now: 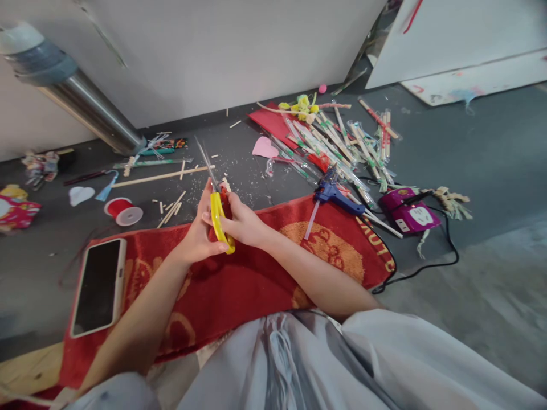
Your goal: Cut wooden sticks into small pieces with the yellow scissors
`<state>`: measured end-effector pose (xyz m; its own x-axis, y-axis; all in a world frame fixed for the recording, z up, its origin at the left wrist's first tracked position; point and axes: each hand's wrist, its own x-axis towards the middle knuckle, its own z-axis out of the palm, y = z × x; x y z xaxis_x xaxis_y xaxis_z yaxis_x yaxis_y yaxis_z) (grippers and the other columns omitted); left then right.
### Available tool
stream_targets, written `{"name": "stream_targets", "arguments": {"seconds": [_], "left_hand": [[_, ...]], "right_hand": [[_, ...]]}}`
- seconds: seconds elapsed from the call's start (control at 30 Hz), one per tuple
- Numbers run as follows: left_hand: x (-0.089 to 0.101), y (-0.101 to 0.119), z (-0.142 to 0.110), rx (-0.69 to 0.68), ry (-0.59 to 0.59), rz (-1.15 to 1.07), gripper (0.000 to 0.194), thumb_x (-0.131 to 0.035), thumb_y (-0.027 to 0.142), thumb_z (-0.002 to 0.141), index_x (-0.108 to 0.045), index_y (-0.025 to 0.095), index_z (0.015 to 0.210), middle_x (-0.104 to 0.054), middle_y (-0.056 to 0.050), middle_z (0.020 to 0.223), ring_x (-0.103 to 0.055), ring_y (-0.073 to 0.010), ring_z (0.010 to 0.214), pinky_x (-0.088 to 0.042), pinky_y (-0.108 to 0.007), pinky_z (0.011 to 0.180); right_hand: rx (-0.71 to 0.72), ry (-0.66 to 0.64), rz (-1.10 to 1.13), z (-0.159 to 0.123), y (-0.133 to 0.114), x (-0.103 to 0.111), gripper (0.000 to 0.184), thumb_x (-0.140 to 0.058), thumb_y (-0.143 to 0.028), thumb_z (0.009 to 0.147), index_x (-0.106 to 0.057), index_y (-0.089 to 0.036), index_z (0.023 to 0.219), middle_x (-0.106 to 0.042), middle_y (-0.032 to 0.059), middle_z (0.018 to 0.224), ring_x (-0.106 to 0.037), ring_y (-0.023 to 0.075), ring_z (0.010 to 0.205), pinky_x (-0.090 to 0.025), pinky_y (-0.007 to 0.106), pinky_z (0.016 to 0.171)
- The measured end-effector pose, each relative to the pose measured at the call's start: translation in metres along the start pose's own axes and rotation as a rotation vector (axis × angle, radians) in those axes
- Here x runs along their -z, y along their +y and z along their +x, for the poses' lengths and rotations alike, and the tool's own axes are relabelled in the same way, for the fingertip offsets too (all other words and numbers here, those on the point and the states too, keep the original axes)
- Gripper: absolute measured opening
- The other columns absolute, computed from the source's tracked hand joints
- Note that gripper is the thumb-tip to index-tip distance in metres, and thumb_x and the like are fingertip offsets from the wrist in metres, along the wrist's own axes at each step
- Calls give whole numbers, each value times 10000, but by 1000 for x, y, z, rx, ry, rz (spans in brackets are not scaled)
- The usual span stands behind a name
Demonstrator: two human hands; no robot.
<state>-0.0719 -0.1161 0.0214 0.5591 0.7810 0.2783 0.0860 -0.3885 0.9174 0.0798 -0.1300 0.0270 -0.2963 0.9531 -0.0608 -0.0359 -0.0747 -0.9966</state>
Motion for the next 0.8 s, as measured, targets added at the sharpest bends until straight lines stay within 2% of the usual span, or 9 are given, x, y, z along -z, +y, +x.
{"name": "stream_targets", "arguments": {"seconds": [0.1,0.13,0.23,0.3,0.33,0.4,0.53,0.67,0.8], "left_hand": [[2,-6,-1,-68,19,13,1069,-663,772,654,-199,355,1522,-295,-93,1579,-323,-339,1452,-395,-509,1150],[2,-6,0,-115,68,46,1008,-641,753,697,-216,352,1519,-333,-99,1555,-382,-332,1413,-432,-503,1112],[3,4,0,-268,324,328,613,-597,538,859,-435,332,1413,-577,-94,1295,-589,-268,1145,-511,-461,951],[4,14,-1,-378,497,599,350,-595,359,886,-596,309,1232,-657,-67,1045,-623,-239,977,-491,-464,917],[6,18,-1,-432,551,711,284,-597,310,879,-630,299,1160,-660,-63,981,-623,-242,943,-471,-484,928],[9,22,0,-468,609,862,270,-600,276,863,-637,282,1130,-657,-84,1003,-613,-270,982,-431,-526,967],[14,15,1,-298,610,944,372,-593,309,869,-583,256,1236,-636,-116,1169,-586,-290,1102,-430,-494,976],[18,6,3,-95,616,913,240,-564,365,903,-650,233,1084,-688,-58,932,-628,-195,797,-482,-359,771],[19,4,4,-24,681,833,195,-597,406,881,-670,225,899,-693,-28,822,-623,-166,722,-465,-306,672]], "right_hand": [[12,81,-49,2,-1,7,464,-666,-479,800,-437,-219,1108,-617,4,935,-614,155,823,-528,321,778],[11,102,-76,3,-2,10,440,-647,-484,812,-443,-218,1097,-618,2,929,-611,153,818,-522,318,776],[2,136,-212,2,-8,19,377,-605,-482,833,-458,-214,1055,-613,-4,885,-589,150,791,-498,312,763],[8,142,-359,1,-14,25,329,-571,-477,850,-477,-209,1016,-607,1,864,-566,153,768,-476,316,754],[12,165,-442,0,-17,28,331,-580,-485,841,-491,-203,991,-602,10,870,-556,156,765,-464,318,753],[33,186,-571,-2,-22,31,320,-593,-473,838,-523,-192,975,-607,27,880,-552,160,782,-444,315,771],[56,163,-703,-3,-27,33,285,-556,-460,878,-581,-181,930,-629,35,844,-564,158,765,-420,289,746],[67,164,-763,-3,-27,30,326,-567,-469,881,-626,-169,993,-663,61,879,-603,182,812,-431,296,762],[50,183,-761,-5,-28,26,440,-616,-467,857,-617,-126,1135,-683,93,941,-633,209,883,-456,318,824]]}}
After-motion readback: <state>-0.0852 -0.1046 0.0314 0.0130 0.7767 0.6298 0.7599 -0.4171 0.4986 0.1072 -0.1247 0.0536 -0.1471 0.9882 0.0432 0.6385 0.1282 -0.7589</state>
